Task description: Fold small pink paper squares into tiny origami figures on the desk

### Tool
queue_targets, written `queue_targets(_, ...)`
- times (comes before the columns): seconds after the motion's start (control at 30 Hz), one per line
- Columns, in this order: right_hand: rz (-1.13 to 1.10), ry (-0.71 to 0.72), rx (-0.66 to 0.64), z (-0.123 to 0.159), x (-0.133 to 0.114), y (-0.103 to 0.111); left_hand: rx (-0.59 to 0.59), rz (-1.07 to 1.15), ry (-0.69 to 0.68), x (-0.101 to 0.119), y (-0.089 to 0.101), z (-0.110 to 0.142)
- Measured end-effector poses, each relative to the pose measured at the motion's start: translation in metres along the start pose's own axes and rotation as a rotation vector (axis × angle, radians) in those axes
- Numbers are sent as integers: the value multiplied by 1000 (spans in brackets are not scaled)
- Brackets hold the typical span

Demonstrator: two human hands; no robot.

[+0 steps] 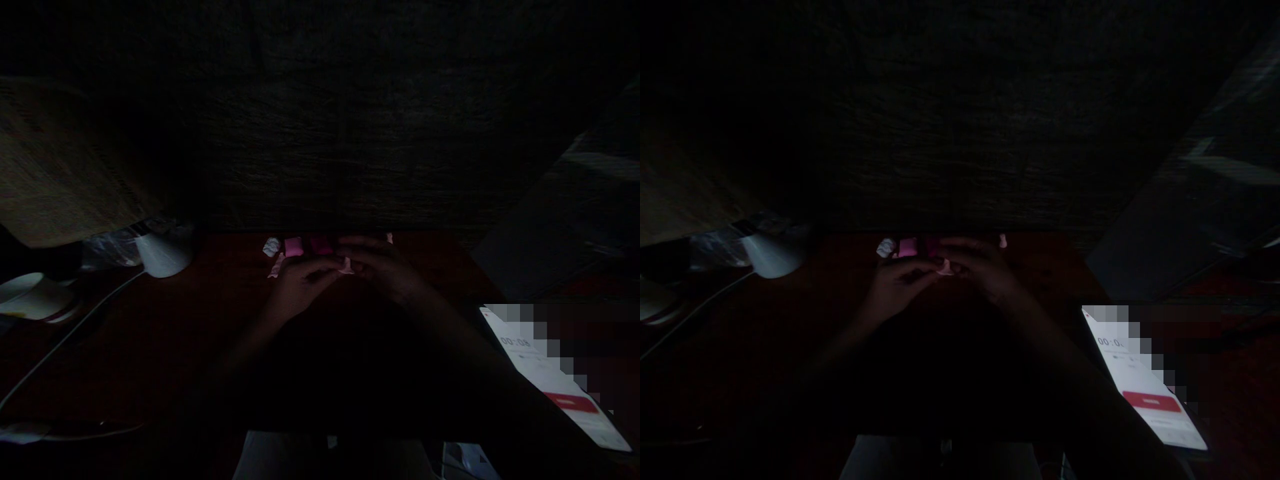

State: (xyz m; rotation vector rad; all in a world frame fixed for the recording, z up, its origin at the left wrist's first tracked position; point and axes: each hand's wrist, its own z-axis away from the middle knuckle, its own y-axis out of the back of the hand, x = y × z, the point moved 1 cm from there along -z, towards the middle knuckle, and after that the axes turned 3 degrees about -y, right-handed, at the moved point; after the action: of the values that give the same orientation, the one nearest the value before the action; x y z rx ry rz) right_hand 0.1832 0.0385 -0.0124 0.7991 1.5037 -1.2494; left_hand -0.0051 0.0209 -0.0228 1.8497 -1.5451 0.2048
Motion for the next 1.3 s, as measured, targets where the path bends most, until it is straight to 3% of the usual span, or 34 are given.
queue_targets(0.3, -20, -18, -29, 2, -2, -3, -43, -29, -19, -2, 1, 1)
queue_targets(0.47, 25, -25, 31, 2, -4, -3, 80, -39, -62, -1, 4, -5)
queue_targets(0.6, 46, -22, 55, 0, -1, -2, 110, -60, -43, 1, 6, -8)
queue_targets(0.87, 263, 165, 72, 5, -5, -4, 179, 30, 228, -2, 2, -3)
queue_targets(1.07, 492, 392, 7, 12, -4, -14, 225, 111, 268, -4, 5, -7)
queue_targets(1.3, 537, 395, 30, 12, -3, -11, 210, 98, 244, -3, 5, -6)
